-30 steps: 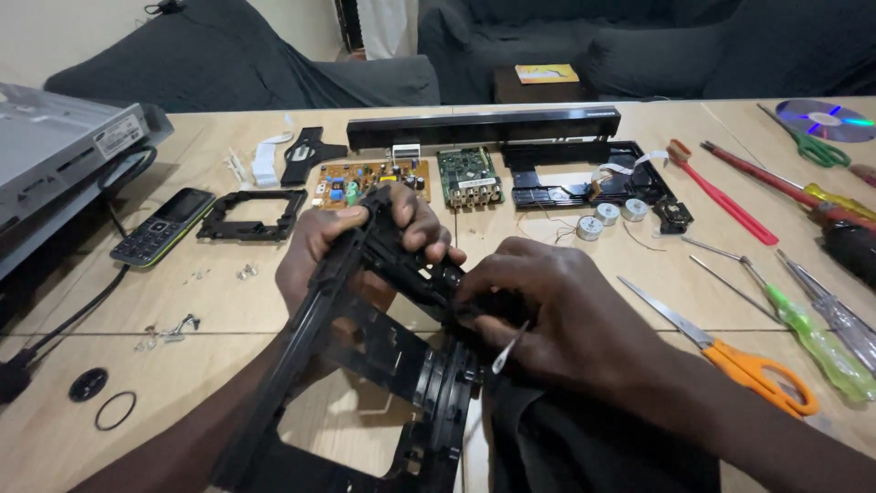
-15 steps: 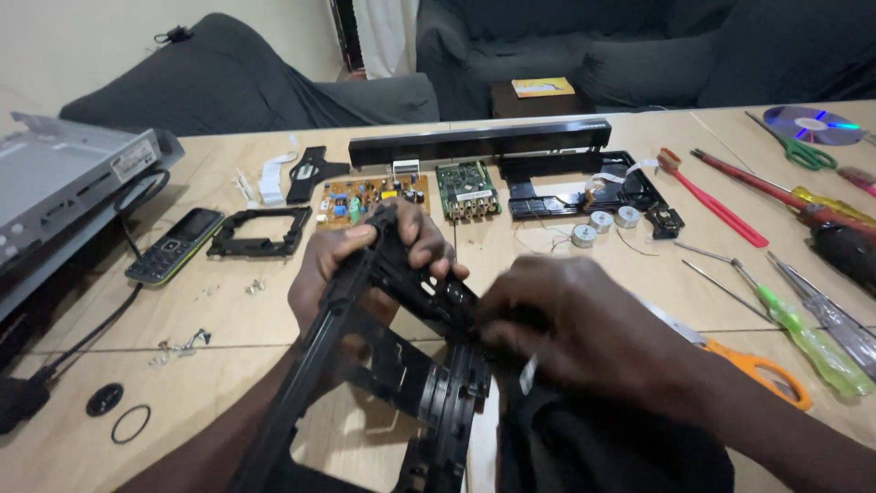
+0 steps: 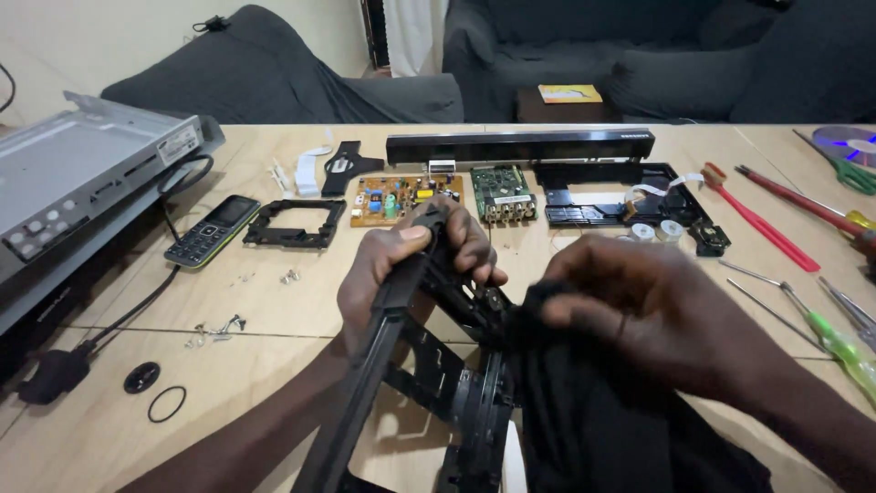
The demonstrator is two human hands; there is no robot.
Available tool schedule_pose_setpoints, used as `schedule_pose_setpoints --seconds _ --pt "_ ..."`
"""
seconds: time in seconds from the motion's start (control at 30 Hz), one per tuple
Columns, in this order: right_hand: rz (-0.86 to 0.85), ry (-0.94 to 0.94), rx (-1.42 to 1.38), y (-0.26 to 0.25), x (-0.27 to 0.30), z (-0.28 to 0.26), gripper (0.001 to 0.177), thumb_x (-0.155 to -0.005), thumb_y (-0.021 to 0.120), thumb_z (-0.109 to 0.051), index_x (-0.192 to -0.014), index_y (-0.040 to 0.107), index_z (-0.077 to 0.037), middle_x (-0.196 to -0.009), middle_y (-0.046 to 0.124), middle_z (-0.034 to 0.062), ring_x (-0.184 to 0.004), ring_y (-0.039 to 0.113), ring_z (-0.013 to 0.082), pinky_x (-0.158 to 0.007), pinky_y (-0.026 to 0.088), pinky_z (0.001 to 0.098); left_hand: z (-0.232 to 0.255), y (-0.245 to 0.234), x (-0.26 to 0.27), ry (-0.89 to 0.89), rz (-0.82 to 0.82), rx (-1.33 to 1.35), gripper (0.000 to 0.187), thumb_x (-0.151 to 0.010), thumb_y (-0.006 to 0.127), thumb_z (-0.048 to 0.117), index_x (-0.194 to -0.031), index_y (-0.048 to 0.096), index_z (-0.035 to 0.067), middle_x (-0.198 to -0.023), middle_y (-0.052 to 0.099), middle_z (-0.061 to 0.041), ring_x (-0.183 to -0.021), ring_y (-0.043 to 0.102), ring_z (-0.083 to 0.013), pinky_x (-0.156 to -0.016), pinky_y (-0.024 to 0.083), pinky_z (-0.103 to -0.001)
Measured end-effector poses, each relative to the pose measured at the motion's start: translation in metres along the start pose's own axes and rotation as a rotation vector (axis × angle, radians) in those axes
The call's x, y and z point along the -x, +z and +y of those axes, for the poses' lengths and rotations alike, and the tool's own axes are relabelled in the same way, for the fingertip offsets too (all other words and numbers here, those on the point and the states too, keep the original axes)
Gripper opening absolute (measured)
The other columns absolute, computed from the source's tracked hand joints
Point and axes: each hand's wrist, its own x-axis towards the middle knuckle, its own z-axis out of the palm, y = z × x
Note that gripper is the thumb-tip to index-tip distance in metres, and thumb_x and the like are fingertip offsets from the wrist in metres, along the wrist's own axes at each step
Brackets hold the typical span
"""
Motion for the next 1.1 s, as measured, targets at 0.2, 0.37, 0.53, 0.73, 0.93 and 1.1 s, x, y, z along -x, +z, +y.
schedule_pose_setpoints --seconds 0.2,0.37,0.53,0.73,0.93,1.1 --pt "-0.347 -0.421 0.275 0.012 -0.002 0.0 0.029 -0.097 0.056 -0.041 -0.104 0.078 -0.023 -0.088 0.076 -0.0013 -0.075 0.075 0.0175 -0.064 0.055 0.0315 -0.002 -0.004 -0.002 -0.017 0.017 -0.033 0.018 -0.096 0.051 0.02 -0.099 0.051 0.002 -0.087 0.049 -0.012 -0.086 0.055 -0.0262 -0.095 0.048 -0.046" --pt "-0.318 -0.321 0.397 0.017 0.013 -0.011 0.013 -0.089 0.075 -0.027 -0.102 0.08 -0.027 -0.101 0.068 -0.0013 -0.066 0.08 0.0177 -0.057 0.058 0.0332 0.001 0.017 0.003 -0.001 0.031 -0.098 0.02 -0.096 0.049 0.025 -0.098 0.049 0.004 -0.088 0.048 -0.009 -0.086 0.053 -0.0223 -0.093 0.047 -0.042" --pt "-0.374 -0.174 0.639 0.015 0.014 -0.013 0.032 -0.088 0.065 -0.028 -0.118 0.073 -0.037 -0.102 0.065 0.0009 -0.06 0.079 0.0317 -0.053 0.053 0.0486 -0.004 0.001 0.002 0.011 -0.034 -0.005 0.019 -0.101 0.055 0.022 -0.101 0.05 0.003 -0.09 0.049 -0.01 -0.089 0.057 -0.0218 -0.095 0.05 -0.038" --pt "-0.436 -0.266 0.643 0.012 0.015 -0.019 0.044 -0.087 0.063 -0.021 -0.129 0.072 -0.034 -0.105 0.062 0.0046 -0.062 0.079 0.0335 -0.054 0.055 0.0504 0.0 0.001 -0.004 0.018 -0.084 -0.145 0.021 -0.099 0.052 0.026 -0.099 0.05 0.005 -0.088 0.049 -0.009 -0.084 0.053 -0.0209 -0.089 0.048 -0.041" --pt "-0.424 -0.32 0.483 0.013 0.02 -0.023 0.032 -0.09 0.061 -0.019 -0.117 0.075 -0.031 -0.101 0.065 0.0042 -0.065 0.076 0.0248 -0.054 0.054 0.0411 0.001 0.002 -0.004 0.01 -0.07 -0.124 0.021 -0.098 0.048 0.027 -0.1 0.051 0.006 -0.089 0.048 -0.009 -0.087 0.054 -0.0228 -0.09 0.047 -0.042" --pt "-0.229 -0.455 0.278 0.0 0.01 -0.016 0.018 -0.088 0.072 -0.028 -0.103 0.081 -0.022 -0.087 0.078 -0.0024 -0.076 0.079 0.0133 -0.066 0.058 0.0272 0.003 0.002 -0.002 0.002 -0.059 -0.128 0.021 -0.099 0.047 0.026 -0.099 0.05 0.005 -0.088 0.048 -0.009 -0.085 0.053 -0.0222 -0.091 0.048 -0.043"
